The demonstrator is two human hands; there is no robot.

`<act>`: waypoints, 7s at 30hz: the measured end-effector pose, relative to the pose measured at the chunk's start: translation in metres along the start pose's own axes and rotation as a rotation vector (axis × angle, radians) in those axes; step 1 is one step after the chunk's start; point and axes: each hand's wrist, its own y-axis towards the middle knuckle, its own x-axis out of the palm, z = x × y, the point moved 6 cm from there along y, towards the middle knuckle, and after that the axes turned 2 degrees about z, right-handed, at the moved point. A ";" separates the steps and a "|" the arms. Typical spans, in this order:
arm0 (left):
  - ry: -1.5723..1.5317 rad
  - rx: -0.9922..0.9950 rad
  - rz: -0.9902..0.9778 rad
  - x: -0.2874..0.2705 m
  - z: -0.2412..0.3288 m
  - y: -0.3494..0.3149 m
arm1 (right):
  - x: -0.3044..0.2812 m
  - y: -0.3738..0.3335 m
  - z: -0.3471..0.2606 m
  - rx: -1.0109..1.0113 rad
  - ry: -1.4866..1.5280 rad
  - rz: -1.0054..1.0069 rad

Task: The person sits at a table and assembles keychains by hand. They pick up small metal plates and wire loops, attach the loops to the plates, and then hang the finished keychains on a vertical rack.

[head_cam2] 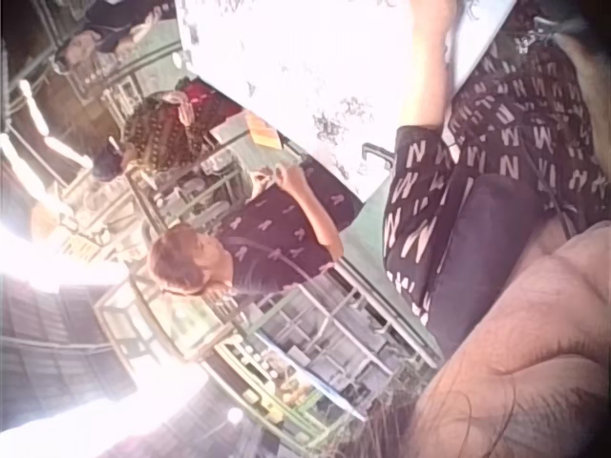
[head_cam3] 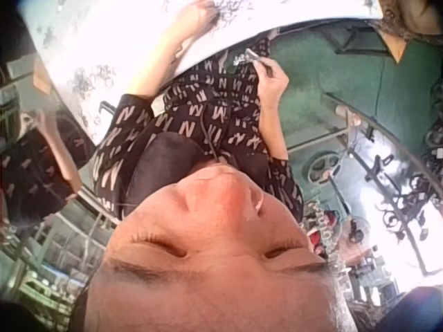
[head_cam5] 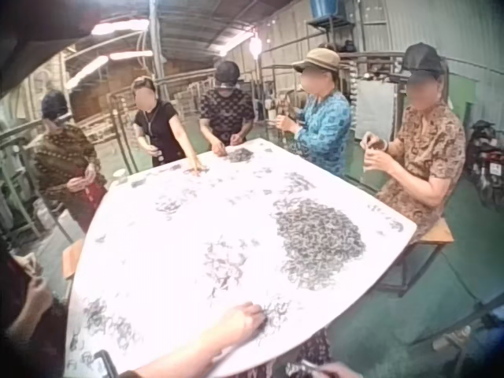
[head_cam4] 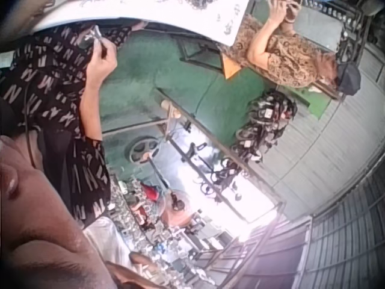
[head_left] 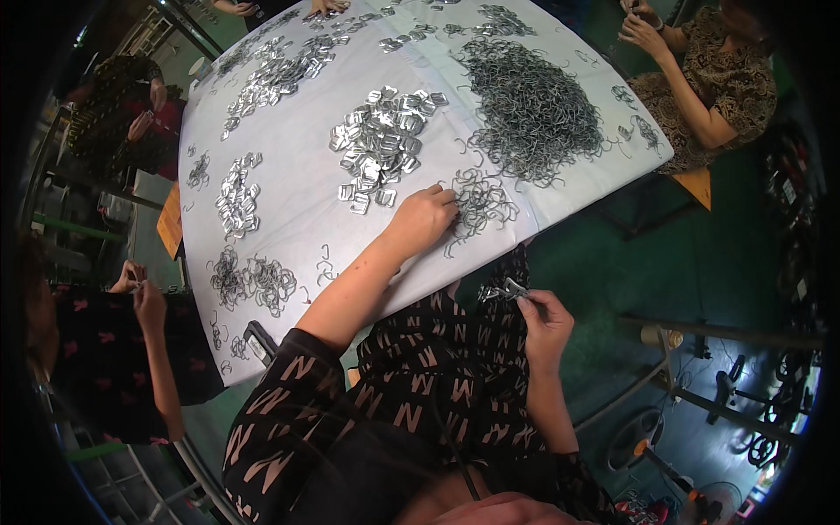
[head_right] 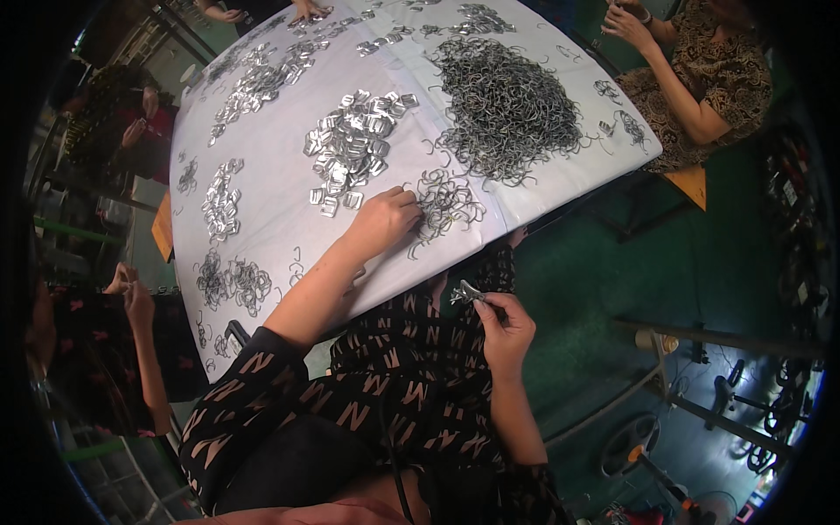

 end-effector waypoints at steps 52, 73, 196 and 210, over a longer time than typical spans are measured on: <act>-1.066 -0.262 0.050 0.013 0.087 -0.090 | 0.267 0.114 0.026 -0.577 -0.780 -0.815; -1.042 -0.532 0.243 0.009 0.090 -0.069 | 0.049 0.040 -0.001 0.026 -0.047 -0.229; -1.077 -0.147 0.326 -0.015 0.076 -0.069 | 0.049 0.063 -0.016 -0.255 -0.315 -0.406; -1.013 -0.133 0.311 -0.005 0.076 -0.076 | 0.248 0.203 0.037 -0.427 -0.862 -0.406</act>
